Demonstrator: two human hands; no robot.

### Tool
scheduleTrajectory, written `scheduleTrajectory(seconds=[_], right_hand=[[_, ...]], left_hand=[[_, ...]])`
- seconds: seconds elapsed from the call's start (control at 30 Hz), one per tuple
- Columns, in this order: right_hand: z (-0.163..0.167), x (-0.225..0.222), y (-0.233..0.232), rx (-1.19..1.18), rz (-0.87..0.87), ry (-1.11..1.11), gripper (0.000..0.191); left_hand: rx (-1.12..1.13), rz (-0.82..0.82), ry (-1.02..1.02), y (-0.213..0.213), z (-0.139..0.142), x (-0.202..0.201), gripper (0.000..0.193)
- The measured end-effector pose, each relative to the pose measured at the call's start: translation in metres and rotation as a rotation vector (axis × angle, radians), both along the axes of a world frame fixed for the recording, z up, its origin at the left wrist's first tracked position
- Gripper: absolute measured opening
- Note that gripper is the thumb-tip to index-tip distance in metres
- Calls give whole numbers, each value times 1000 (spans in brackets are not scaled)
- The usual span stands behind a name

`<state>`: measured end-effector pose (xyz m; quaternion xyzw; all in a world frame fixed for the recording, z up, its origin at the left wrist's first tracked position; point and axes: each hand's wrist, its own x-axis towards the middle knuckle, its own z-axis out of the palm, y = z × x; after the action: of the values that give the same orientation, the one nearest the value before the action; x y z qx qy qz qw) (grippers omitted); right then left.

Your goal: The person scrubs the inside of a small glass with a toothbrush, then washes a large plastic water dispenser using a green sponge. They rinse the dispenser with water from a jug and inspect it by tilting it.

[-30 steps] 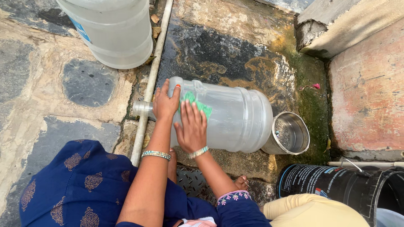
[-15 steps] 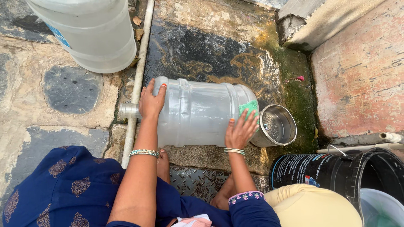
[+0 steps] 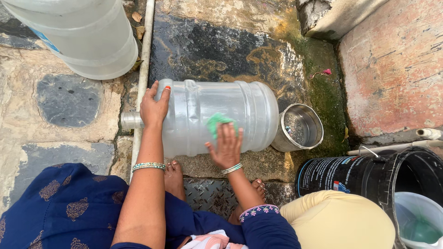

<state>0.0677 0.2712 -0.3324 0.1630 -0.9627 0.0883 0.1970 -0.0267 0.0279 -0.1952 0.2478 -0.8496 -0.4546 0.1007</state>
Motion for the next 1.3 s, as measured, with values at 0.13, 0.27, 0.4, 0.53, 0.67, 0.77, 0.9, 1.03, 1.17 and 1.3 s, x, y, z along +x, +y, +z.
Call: scheduleTrajectory(seconds=[0.13, 0.27, 0.4, 0.53, 0.67, 0.77, 0.9, 1.03, 1.17, 1.3], right_hand=[[11, -18, 69, -120, -458, 4, 82], [22, -35, 110, -572, -490, 6, 90], [19, -51, 128, -827, -592, -83, 106], [17, -52, 127, -1002, -769, -250, 92], [30, -50, 132, -902, -722, -262, 93], [48, -53, 144, -697, -714, -350, 103], [70, -56, 149, -482, -783, -531, 108], [87, -58, 99, -165, -655, -441, 98], [85, -39, -9, -136, -269, -542, 100], [73, -35, -94, -245, 81, -346, 82]], left_hand=[[35, -23, 228, -1, 2, 9, 33], [-80, 87, 361, -7, -9, 34, 24], [-19, 187, 258, -1, -32, 63, 35], [128, 43, 328, 17, -43, 79, 59], [248, -18, 317, 21, -34, 74, 77], [74, 25, 22, 21, -23, 61, 80], [-65, -10, 22, 22, -16, 52, 77], [-100, 26, -37, 27, -17, 45, 79], [-109, 32, -61, 28, -18, 39, 75], [-98, 2, -50, 24, -17, 32, 69]])
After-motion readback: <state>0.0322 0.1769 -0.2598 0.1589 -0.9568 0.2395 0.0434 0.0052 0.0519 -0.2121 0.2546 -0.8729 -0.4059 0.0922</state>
